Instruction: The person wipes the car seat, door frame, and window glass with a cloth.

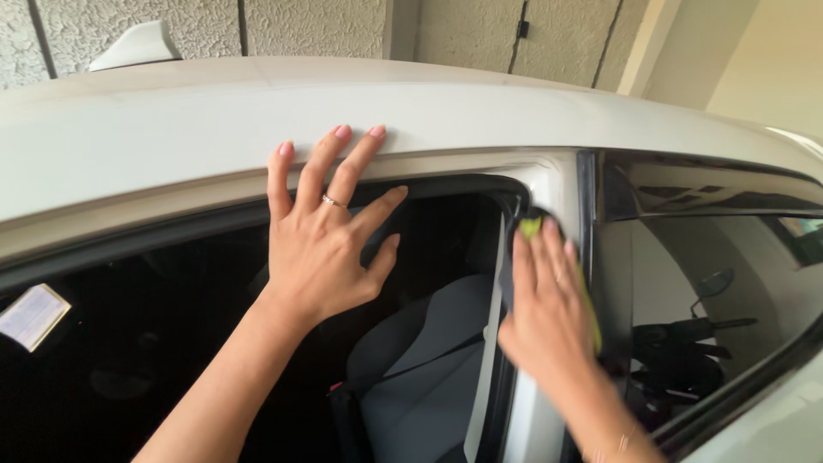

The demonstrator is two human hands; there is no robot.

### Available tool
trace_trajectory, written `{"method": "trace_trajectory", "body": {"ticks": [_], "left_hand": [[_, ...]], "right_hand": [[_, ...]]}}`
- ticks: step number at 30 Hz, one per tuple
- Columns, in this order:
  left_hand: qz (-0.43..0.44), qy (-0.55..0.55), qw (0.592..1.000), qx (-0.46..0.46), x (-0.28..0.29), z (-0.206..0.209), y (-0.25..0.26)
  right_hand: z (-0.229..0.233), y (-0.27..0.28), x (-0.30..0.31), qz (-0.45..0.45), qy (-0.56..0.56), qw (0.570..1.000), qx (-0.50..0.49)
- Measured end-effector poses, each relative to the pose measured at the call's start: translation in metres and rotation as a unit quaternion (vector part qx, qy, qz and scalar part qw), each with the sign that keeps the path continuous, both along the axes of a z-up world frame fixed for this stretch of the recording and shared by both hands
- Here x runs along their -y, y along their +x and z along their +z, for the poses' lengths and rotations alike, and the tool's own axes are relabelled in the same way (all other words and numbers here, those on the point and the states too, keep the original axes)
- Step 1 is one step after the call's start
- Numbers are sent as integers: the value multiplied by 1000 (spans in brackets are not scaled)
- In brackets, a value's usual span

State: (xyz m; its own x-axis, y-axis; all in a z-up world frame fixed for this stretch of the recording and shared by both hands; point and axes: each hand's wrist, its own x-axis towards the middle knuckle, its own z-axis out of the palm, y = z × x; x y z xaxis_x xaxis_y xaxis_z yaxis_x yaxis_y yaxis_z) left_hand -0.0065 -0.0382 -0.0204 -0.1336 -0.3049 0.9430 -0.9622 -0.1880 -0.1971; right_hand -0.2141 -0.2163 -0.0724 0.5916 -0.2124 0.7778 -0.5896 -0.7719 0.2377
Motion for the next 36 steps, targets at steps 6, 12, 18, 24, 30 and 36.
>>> {"method": "trace_trajectory", "body": {"ticks": [6, 12, 18, 24, 30, 36], "left_hand": [[-6, 4, 1000, 13, 4, -5, -3], [-62, 134, 987, 68, 9, -2, 7], [-70, 147, 985, 58, 5, -8, 5], [-76, 142, 985, 53, 4, -9, 4], [-92, 148, 984, 41, 1, -9, 4], [-117, 155, 981, 30, 0, -6, 4]], "right_hand": [[-45, -16, -33, -12, 40, 999, -3], [13, 14, -14, 2, 32, 999, -2], [7, 1, -22, 36, 45, 998, 15], [-73, -17, -54, -11, 75, 997, 15], [-109, -33, -64, -46, 209, 976, -31], [-56, -8, -41, 38, 92, 994, 45]]}}
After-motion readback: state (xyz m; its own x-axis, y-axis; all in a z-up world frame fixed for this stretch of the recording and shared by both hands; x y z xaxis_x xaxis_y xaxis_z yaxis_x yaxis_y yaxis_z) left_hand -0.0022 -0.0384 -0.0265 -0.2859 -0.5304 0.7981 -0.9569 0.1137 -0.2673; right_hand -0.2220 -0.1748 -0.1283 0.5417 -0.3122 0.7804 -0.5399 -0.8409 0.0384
